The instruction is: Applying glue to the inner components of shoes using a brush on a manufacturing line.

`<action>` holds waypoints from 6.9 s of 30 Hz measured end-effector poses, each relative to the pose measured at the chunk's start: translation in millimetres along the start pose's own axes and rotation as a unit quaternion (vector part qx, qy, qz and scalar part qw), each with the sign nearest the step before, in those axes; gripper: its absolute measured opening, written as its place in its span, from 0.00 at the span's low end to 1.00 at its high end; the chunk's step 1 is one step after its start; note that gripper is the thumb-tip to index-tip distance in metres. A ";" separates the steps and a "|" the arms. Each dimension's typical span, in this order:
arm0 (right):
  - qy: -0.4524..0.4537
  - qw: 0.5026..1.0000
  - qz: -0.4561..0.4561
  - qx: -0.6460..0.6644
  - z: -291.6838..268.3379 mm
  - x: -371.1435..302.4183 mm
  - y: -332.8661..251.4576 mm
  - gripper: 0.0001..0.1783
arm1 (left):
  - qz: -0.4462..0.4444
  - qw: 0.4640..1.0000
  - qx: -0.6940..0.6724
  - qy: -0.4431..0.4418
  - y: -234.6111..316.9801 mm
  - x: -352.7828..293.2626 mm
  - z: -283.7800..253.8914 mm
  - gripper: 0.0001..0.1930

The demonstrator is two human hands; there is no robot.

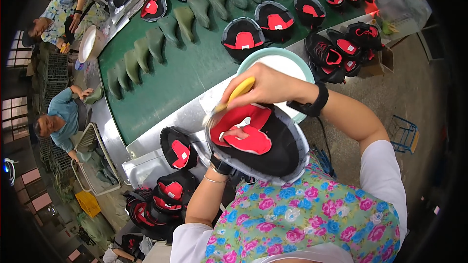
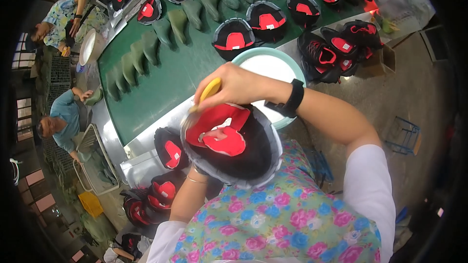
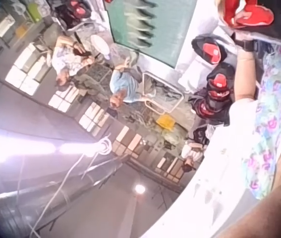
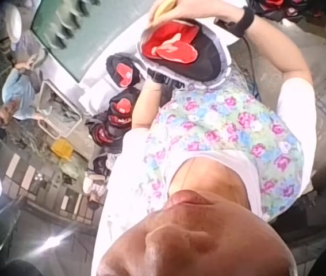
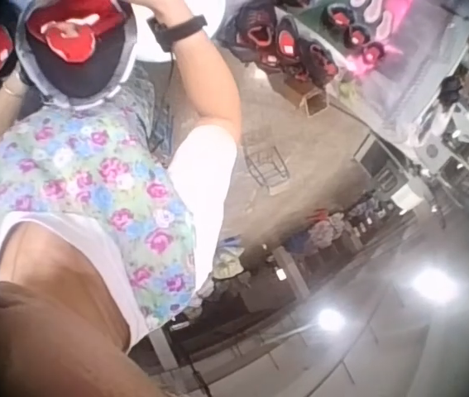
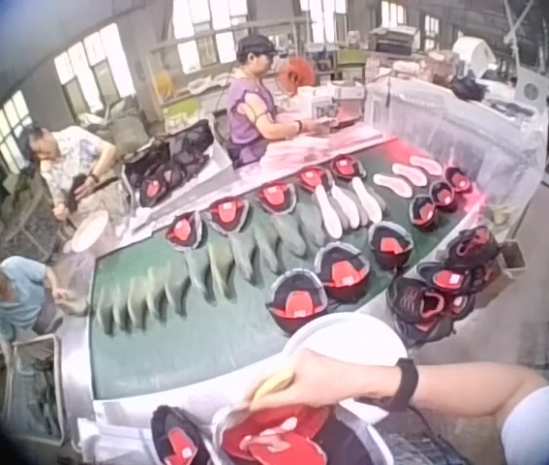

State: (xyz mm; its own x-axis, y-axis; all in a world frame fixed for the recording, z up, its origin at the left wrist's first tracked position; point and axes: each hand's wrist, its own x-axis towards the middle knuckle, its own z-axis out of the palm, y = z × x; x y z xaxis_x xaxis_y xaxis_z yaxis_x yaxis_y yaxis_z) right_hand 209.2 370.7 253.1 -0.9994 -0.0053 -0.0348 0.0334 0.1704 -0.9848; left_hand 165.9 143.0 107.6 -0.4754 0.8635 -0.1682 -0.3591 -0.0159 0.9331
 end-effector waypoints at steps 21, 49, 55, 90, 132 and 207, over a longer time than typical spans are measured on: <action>0.425 0.877 0.203 0.099 -12.7 -80.7 64.9 0.07 | -0.049 0.953 -0.260 0.149 -63.5 101.7 -203.1 0.20; -0.001 0.934 -0.055 -0.354 285.9 125.2 125.8 0.19 | -0.214 0.836 0.240 0.444 -89.3 -117.5 -302.8 0.16; -0.100 0.887 -0.059 -0.446 276.5 120.5 96.7 0.14 | 0.024 0.914 -0.305 0.268 44.0 -138.4 -272.5 0.23; 0.422 0.850 0.211 -0.234 97.1 -95.2 190.7 0.09 | -0.212 0.964 0.135 0.087 48.9 -113.5 -75.7 0.30; 0.241 0.956 0.153 -0.072 124.0 -33.8 22.4 0.09 | -0.011 0.943 -0.155 0.293 40.2 -109.3 -120.1 0.15; 0.038 0.986 0.080 -0.138 312.9 182.1 31.4 0.24 | -0.036 0.787 0.408 0.461 74.1 -242.6 -420.8 0.21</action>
State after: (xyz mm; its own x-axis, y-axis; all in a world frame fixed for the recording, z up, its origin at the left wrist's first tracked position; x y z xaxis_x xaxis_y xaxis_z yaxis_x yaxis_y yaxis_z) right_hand 31.8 66.7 162.7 -0.9799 0.1157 -0.1625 0.1967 0.4255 -0.8833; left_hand -83.3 -279.7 83.8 -0.9934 0.1082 -0.0387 0.0442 0.6707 0.7404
